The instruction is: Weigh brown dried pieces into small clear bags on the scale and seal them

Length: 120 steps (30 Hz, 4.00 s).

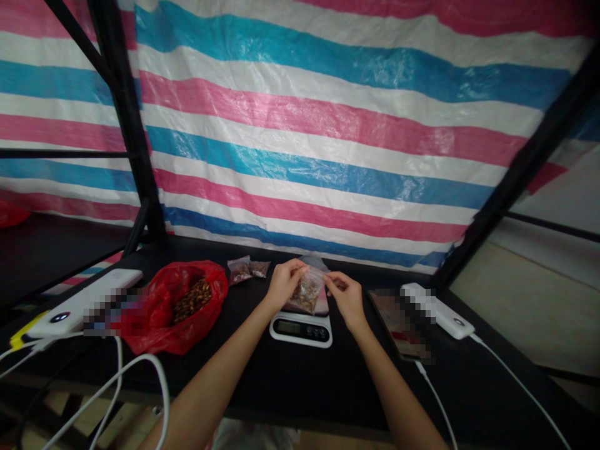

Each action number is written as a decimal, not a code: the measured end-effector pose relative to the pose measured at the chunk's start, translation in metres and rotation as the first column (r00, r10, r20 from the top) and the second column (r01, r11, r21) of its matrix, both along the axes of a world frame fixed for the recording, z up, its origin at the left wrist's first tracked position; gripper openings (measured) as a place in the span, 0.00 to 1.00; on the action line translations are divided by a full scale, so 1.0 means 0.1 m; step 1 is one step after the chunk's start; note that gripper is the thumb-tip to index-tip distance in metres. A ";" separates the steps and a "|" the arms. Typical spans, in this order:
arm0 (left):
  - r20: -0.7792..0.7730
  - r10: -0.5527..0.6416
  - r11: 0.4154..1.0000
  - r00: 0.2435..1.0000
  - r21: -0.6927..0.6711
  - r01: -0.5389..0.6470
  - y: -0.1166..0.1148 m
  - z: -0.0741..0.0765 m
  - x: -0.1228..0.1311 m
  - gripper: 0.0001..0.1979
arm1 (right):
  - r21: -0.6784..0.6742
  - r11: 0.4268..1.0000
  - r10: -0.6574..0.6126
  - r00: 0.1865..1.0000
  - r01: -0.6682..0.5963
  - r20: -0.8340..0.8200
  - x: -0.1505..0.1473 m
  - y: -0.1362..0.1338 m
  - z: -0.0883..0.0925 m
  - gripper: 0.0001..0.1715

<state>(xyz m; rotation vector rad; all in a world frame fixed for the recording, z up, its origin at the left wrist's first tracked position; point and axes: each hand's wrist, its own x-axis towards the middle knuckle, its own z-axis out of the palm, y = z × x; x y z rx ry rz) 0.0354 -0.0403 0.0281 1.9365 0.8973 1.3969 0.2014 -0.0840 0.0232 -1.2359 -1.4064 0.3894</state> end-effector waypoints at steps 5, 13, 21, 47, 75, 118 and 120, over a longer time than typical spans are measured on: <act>-0.002 -0.069 0.997 0.998 -0.020 0.069 -0.02 0.00 0.02 0.14 | -0.024 1.000 0.013 0.999 -0.013 0.029 0.04 0.01 0.01 0.15; -0.041 -0.092 0.996 0.995 -0.022 0.092 -0.06 0.02 0.04 0.11 | -0.095 0.995 0.028 0.997 -0.021 0.079 0.05 0.01 0.01 0.17; -0.048 -0.056 0.998 0.997 -0.001 0.056 -0.09 0.03 0.05 0.10 | -0.074 0.996 0.042 0.999 -0.041 0.016 0.01 0.00 0.01 0.16; -0.107 -0.149 0.988 0.983 0.015 0.152 -0.16 0.06 0.06 0.15 | -0.032 0.997 0.068 0.996 -0.066 0.059 0.00 -0.06 0.09 0.15; -0.137 -0.087 0.995 0.987 0.033 0.092 -0.14 0.05 0.07 0.12 | -0.083 0.984 0.125 0.946 -0.156 -0.299 -0.10 -0.05 0.06 0.15; -0.325 0.797 0.605 0.510 0.433 -0.669 0.20 0.01 -0.62 0.14 | -0.188 0.833 -0.246 0.653 0.520 0.717 0.16 0.10 -0.23 0.22; -0.287 0.733 0.668 0.616 0.470 -0.577 0.19 0.02 -0.57 0.11 | -0.210 0.824 -0.223 0.643 0.526 0.733 0.18 0.12 -0.24 0.21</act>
